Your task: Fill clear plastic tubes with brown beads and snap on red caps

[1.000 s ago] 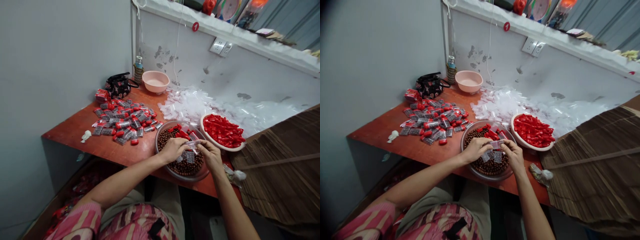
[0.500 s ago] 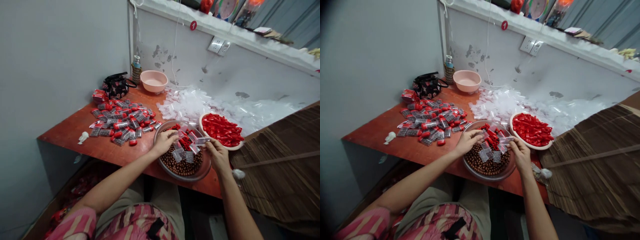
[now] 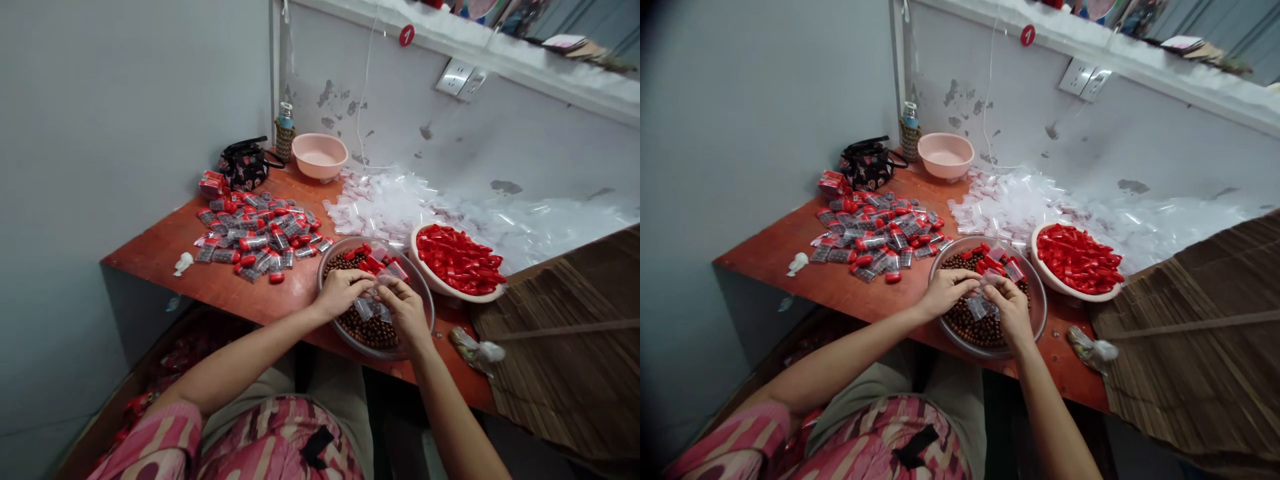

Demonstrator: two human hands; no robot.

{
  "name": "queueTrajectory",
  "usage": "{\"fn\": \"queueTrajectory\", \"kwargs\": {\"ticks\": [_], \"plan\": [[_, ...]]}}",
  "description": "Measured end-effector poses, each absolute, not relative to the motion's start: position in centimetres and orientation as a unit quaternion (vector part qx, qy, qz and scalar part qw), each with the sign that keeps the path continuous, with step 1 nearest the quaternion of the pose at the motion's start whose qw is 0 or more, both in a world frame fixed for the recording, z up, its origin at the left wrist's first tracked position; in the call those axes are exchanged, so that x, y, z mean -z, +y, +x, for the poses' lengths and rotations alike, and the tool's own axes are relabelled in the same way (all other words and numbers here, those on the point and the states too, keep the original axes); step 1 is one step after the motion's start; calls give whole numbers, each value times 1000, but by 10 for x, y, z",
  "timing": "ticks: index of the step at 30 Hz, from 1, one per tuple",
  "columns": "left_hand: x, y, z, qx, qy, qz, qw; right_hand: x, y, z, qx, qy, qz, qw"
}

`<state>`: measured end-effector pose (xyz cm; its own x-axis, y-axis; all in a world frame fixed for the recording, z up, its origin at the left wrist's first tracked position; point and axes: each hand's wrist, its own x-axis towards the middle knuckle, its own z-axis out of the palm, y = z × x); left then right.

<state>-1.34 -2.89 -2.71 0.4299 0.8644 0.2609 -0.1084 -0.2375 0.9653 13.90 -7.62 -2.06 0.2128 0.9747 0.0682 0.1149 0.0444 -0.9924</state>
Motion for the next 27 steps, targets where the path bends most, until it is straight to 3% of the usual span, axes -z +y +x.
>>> {"fn": "queueTrajectory", "kwargs": {"ticks": [3, 6, 8, 11, 14, 22, 27], "plan": [[25, -20, -30, -465, 326, 689, 450, 19, -73, 129, -401, -547, -565, 470], [30, -9, -43, -471, 376, 660, 449, 18, -70, 127, -401, -646, -589, 273], [38, -4, -46, -468, 384, 634, 481, 19, -68, 130, -310, -709, -620, 132], [47, -1, -45, -480, 380, 634, 473, 18, -67, 136, -81, -748, -658, -34], [51, -1, -42, -497, 372, 625, 474, 18, -66, 135, 35, -749, -650, -128], [57, 1, -40, -521, 375, 607, 468, 45, -46, 122, -139, -775, -616, -8], [51, -1, -43, -495, 374, 637, 457, 37, -50, 133, -384, -666, -593, 240]]}}
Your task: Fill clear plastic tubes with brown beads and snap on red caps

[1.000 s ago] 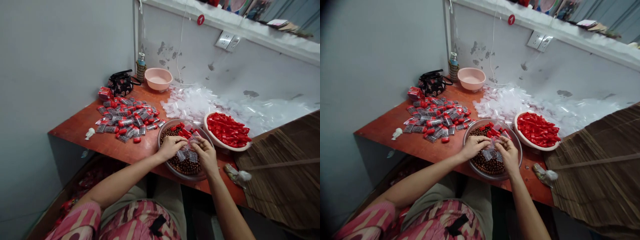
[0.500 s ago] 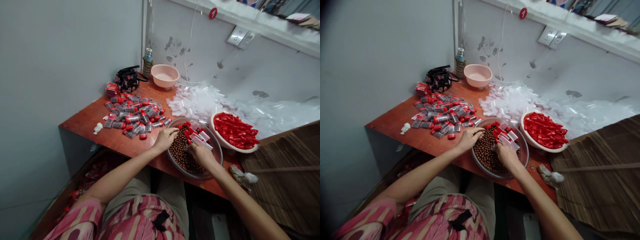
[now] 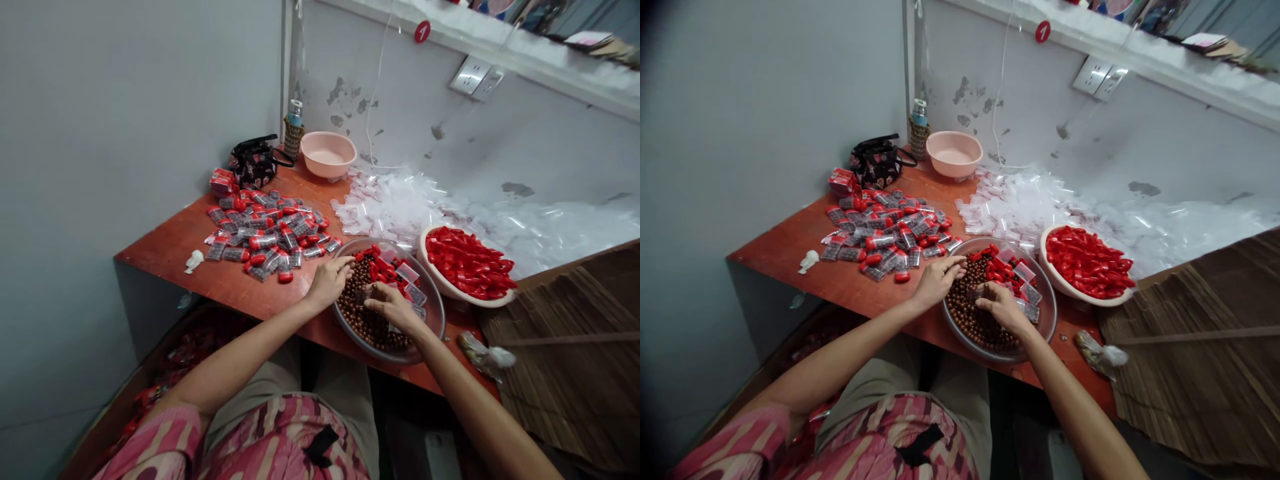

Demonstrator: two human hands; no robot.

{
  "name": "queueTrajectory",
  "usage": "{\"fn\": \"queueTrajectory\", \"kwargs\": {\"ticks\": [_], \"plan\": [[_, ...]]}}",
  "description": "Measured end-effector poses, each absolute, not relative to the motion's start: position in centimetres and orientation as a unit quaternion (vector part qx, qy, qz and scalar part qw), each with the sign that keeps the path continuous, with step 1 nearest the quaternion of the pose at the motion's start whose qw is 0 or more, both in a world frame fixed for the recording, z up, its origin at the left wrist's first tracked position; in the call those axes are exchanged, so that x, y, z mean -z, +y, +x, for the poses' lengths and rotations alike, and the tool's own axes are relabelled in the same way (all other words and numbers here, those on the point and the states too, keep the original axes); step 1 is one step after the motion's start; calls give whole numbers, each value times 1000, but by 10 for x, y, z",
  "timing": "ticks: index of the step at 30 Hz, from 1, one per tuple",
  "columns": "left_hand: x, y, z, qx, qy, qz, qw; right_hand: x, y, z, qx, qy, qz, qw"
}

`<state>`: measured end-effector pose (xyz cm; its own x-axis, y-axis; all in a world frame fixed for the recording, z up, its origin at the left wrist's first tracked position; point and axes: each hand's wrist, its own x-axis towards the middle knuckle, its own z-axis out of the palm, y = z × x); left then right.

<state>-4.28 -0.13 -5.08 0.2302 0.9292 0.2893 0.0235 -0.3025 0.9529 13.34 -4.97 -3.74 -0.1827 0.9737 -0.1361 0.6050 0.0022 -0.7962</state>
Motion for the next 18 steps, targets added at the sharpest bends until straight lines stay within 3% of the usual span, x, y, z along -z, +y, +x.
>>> {"fn": "queueTrajectory", "kwargs": {"ticks": [3, 8, 12, 18], "plan": [[44, -6, -43, -457, 365, 686, 433, 31, -56, 136, -474, -573, -574, 343], [33, -16, -35, -375, 310, 749, 451, 26, -61, 136, -465, -528, -569, 425], [31, -15, -27, -368, 288, 741, 482, 21, -65, 142, -394, -584, -580, 409], [35, -13, -25, -334, 237, 720, 560, -1, -77, 162, -255, -722, -560, 315]]}}
